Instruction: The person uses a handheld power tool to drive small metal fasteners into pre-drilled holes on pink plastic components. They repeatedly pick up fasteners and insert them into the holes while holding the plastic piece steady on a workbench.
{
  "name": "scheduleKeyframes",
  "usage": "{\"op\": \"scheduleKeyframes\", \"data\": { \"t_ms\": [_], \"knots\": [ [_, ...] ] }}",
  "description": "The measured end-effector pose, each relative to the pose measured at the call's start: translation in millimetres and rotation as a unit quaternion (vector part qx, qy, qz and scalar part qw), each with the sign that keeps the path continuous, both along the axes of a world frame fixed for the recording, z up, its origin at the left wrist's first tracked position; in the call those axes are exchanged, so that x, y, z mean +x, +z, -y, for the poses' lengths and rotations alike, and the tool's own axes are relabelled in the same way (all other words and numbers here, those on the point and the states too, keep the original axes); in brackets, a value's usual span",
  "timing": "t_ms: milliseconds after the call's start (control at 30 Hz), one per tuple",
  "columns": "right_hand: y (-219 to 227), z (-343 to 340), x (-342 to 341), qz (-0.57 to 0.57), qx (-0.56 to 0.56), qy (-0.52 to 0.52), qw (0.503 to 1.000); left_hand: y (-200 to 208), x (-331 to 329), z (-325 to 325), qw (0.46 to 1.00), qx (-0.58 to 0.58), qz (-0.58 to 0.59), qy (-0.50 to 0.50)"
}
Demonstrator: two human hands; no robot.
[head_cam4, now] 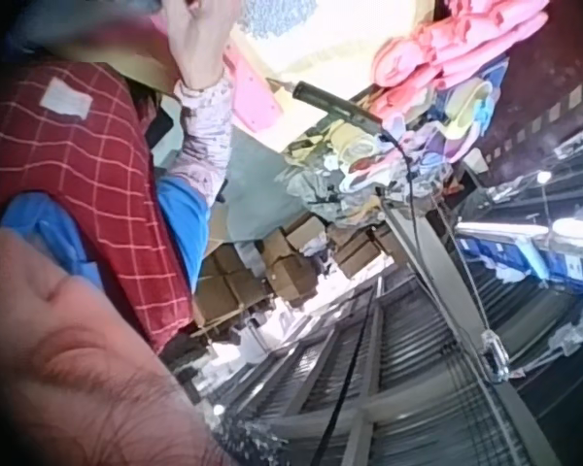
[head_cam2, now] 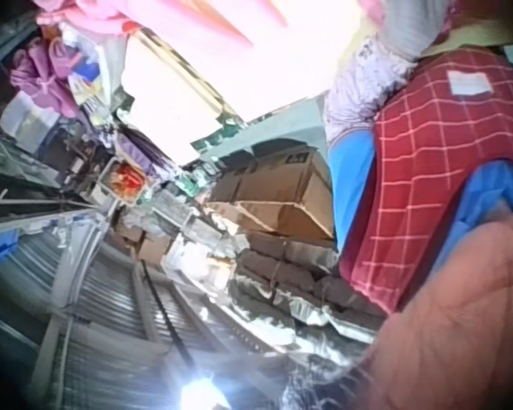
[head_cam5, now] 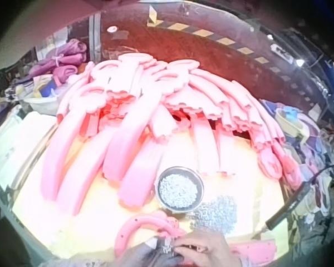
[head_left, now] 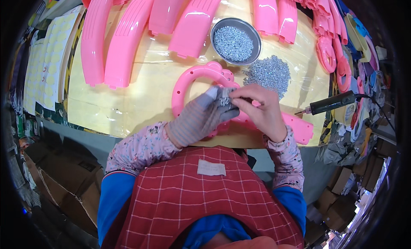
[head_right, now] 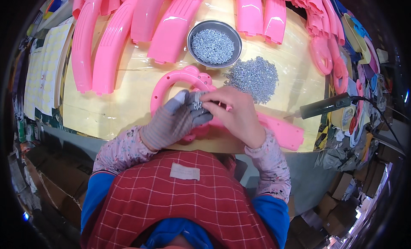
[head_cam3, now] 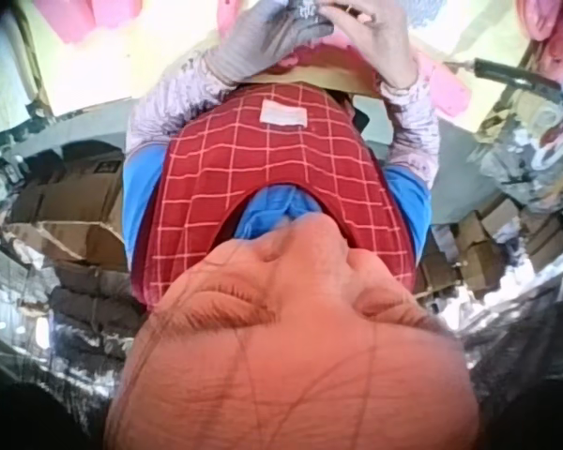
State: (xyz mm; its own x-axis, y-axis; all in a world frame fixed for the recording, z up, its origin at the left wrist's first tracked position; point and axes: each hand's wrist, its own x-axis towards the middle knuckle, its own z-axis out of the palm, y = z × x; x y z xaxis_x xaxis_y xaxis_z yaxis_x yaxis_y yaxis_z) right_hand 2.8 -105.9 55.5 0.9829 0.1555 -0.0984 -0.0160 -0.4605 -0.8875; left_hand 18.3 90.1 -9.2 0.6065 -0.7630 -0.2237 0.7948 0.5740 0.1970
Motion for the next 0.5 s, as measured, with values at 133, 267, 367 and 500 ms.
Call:
{"op": "scheduleKeyframes", "data": {
  "t_ms": [133, 267, 367, 500],
  "knots": [
    [-10, -7, -18, 0.082, -0.037, 0.102, 0.991, 1, -13, -13, 0.998, 0.040, 0.004, -0.052],
    [-3, -13, -21, 0.082, -0.021, 0.120, 0.989, -11, -18, -16, 0.999, 0.009, 0.006, -0.050],
    [-5, 1, -22, -0.022, 0.025, -0.023, 0.999, -4, -12, -23, 0.997, -0.010, -0.001, -0.073],
    [-31, 18, -8, -0.086, 0.072, -0.068, 0.991, 0, -13, -37, 0.993, 0.039, -0.030, -0.106]
  ]
}}
